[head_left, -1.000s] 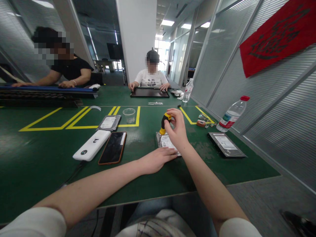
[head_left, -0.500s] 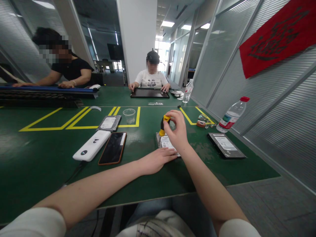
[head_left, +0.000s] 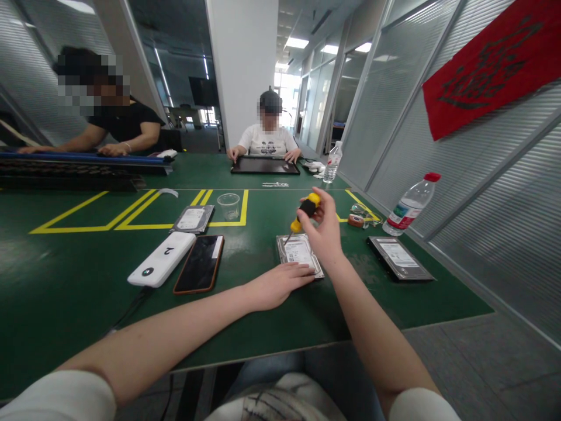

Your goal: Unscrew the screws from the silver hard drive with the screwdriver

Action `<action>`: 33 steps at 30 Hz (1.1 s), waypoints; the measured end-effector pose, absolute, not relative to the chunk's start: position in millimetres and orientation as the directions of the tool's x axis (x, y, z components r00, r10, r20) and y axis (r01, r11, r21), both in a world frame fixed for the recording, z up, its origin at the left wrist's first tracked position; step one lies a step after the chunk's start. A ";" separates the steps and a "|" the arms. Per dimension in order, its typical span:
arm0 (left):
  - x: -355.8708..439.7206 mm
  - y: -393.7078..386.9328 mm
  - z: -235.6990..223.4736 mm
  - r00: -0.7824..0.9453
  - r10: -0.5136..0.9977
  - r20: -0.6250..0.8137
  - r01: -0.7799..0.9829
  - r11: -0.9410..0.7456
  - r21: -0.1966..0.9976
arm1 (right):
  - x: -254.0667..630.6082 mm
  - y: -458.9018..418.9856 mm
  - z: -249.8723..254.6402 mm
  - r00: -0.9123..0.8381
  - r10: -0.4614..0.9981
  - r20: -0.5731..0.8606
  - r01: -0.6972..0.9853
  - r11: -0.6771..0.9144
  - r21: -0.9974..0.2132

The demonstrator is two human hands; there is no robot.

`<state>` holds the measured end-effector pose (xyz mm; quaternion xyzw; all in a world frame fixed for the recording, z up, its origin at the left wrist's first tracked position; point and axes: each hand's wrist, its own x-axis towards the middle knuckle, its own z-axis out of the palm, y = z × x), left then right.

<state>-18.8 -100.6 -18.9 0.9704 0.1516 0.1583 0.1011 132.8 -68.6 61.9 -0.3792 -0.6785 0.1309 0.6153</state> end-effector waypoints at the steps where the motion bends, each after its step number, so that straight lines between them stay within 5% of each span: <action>1: -19.0 -100.6 -18.8 0.905 0.325 0.275 0.262 -0.934 0.242 | 140.8 -69.1 64.4 0.092 0.649 0.755 0.368 0.683 -0.631; 9: -20.1 -97.9 -23.9 0.902 0.290 0.320 0.228 -0.949 0.216 | 192.0 -60.8 49.1 0.279 0.573 0.770 0.466 0.621 -0.631; 28: -19.7 -98.4 -23.8 0.902 0.282 0.326 0.228 -0.954 0.196 | 186.0 -60.8 41.5 0.159 0.640 0.752 0.550 0.575 -0.606; 33: -20.1 -98.3 -23.7 0.898 0.291 0.330 0.234 -0.951 0.200 | 188.9 -66.4 51.5 0.206 0.560 0.802 0.624 0.556 -0.549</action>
